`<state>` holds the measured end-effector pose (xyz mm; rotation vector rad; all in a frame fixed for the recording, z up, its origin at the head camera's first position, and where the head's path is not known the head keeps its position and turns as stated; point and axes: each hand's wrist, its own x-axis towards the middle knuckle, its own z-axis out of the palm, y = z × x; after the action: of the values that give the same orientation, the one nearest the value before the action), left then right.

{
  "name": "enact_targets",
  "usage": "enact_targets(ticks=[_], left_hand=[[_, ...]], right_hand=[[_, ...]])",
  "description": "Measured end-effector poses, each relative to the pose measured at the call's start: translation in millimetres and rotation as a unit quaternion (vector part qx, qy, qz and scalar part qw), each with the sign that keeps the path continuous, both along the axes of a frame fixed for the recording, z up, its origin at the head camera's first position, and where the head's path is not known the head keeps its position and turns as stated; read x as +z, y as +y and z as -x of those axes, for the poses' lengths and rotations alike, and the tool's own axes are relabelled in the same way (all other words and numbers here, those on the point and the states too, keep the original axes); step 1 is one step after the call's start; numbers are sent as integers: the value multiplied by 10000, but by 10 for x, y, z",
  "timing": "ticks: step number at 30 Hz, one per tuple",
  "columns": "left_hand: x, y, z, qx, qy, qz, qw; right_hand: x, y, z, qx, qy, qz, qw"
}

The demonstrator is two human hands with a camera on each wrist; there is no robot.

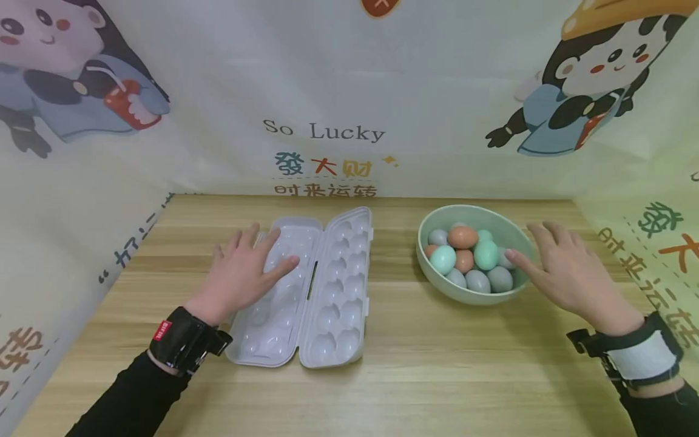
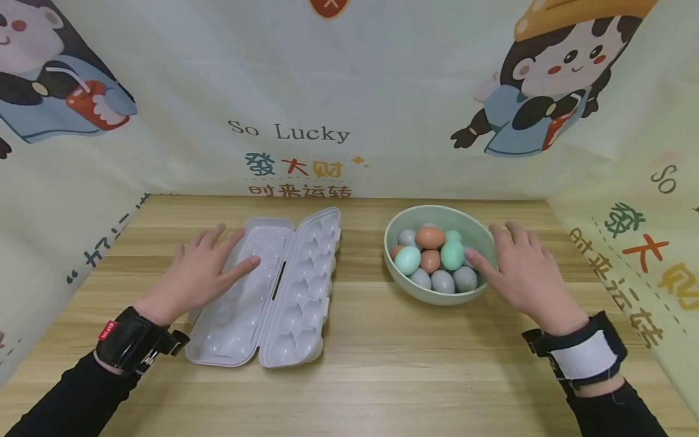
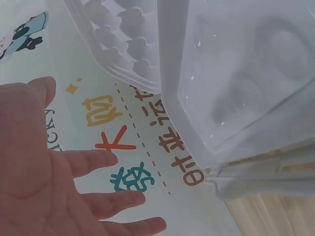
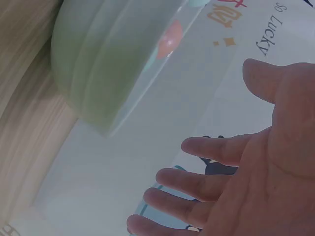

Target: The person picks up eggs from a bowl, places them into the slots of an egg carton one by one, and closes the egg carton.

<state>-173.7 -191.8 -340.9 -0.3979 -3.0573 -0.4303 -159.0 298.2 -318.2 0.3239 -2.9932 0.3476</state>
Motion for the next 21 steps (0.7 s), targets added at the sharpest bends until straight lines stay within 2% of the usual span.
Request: enact_targets(ticks=[4, 7, 11, 14, 21], left_hand=[[-41, 34, -42, -66, -68, -88, 9999], [-69, 89, -105, -249, -301, -367, 9986], [-126, 163, -197, -675, -876, -971, 9891], [-192, 211, -252, -883, -1085, -1237, 9824], [-387, 367, -378, -803, -1233, -1228, 9815]], right_hand=[[-42, -14, 8, 49, -36, -7, 10000], [-72, -28, 5, 111, -62, -6, 9999], [-97, -49, 5, 233, 40, -29, 9997], [-108, -68, 18, 297, 152, -70, 9994], [-140, -160, 66, 398, 115, -146, 9990]])
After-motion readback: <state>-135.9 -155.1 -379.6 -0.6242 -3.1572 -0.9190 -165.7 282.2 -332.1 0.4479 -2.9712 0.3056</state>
